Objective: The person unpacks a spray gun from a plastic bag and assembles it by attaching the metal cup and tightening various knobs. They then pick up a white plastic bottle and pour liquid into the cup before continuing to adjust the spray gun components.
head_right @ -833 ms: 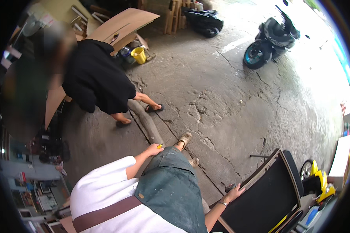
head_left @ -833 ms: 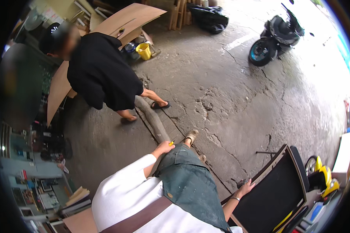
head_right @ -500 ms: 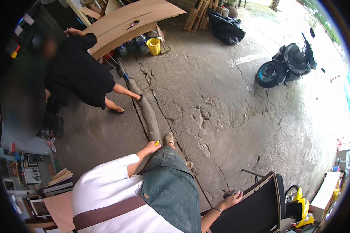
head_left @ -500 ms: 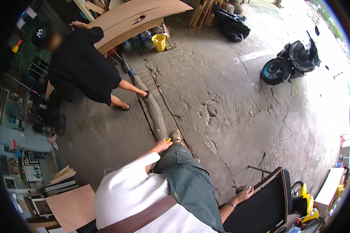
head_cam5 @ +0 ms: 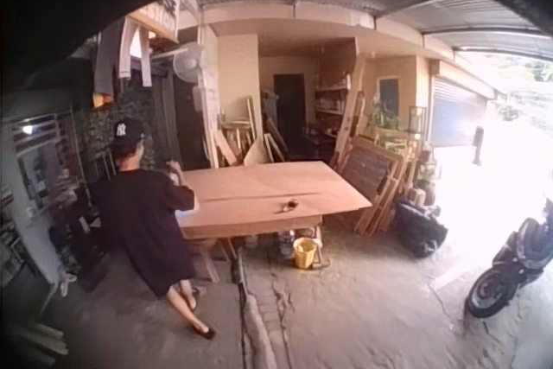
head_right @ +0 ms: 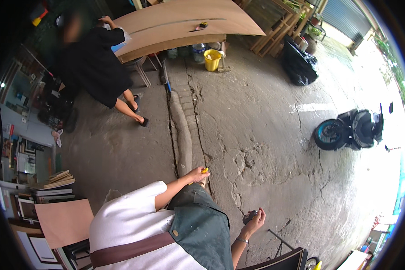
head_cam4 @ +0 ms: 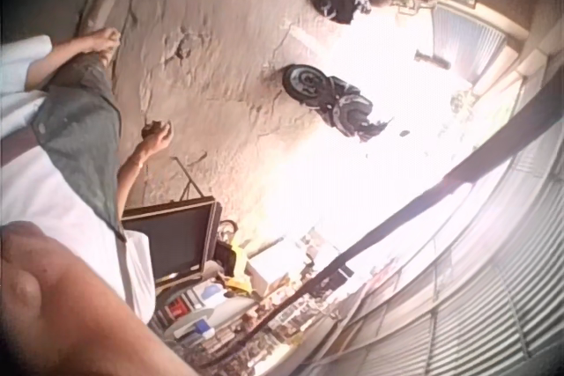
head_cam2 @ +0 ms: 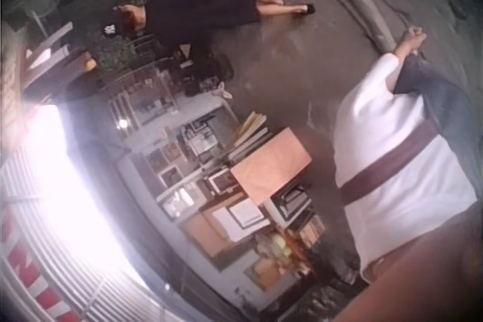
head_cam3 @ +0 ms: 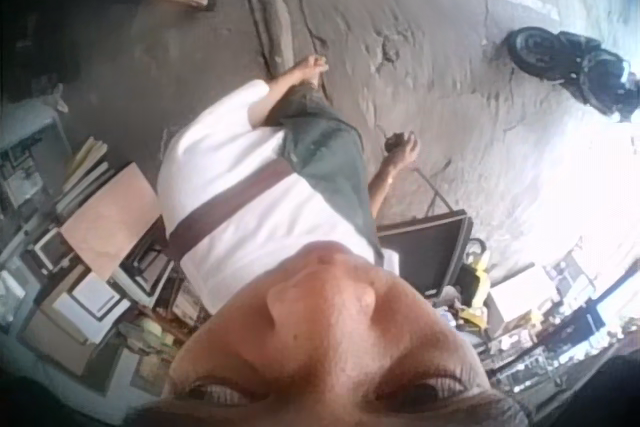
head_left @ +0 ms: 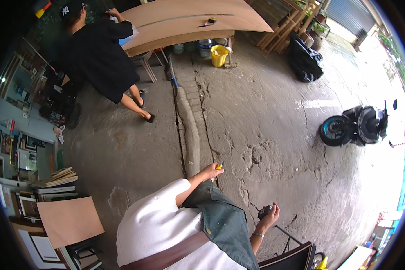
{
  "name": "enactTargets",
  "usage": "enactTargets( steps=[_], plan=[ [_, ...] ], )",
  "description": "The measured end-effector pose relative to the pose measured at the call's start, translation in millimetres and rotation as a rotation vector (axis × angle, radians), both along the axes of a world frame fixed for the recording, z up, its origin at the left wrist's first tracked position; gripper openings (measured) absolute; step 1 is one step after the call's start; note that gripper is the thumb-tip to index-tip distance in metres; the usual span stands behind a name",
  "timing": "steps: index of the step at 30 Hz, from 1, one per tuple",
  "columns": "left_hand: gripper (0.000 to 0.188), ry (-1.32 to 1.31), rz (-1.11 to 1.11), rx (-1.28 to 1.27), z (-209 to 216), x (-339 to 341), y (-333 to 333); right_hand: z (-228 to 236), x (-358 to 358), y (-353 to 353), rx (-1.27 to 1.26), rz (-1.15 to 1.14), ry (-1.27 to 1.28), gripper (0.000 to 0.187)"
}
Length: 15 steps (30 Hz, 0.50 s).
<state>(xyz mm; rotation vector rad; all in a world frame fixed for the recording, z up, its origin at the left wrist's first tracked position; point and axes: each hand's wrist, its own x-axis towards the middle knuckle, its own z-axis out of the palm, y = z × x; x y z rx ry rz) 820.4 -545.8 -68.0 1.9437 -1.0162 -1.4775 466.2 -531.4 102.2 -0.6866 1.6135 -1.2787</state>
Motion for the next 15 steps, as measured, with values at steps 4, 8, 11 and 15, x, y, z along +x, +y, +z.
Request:
enactTargets(
  steps=[4,8,11,15],
  plan=[
    [0.063,0.187,0.077,0.134,76,26,-38,9,54,-41,0.005,0.123,-0.01,0.025],
    [0.034,0.233,0.241,-0.063,56,62,-40,7,97,-81,-0.002,0.319,0.011,0.026],
    [0.033,0.335,0.35,-0.032,77,80,-48,14,120,-108,-0.013,0.425,0.069,0.026],
    [0.032,0.403,0.474,-0.035,95,91,-53,9,138,-139,-0.024,0.51,0.113,0.028]
  ],
)
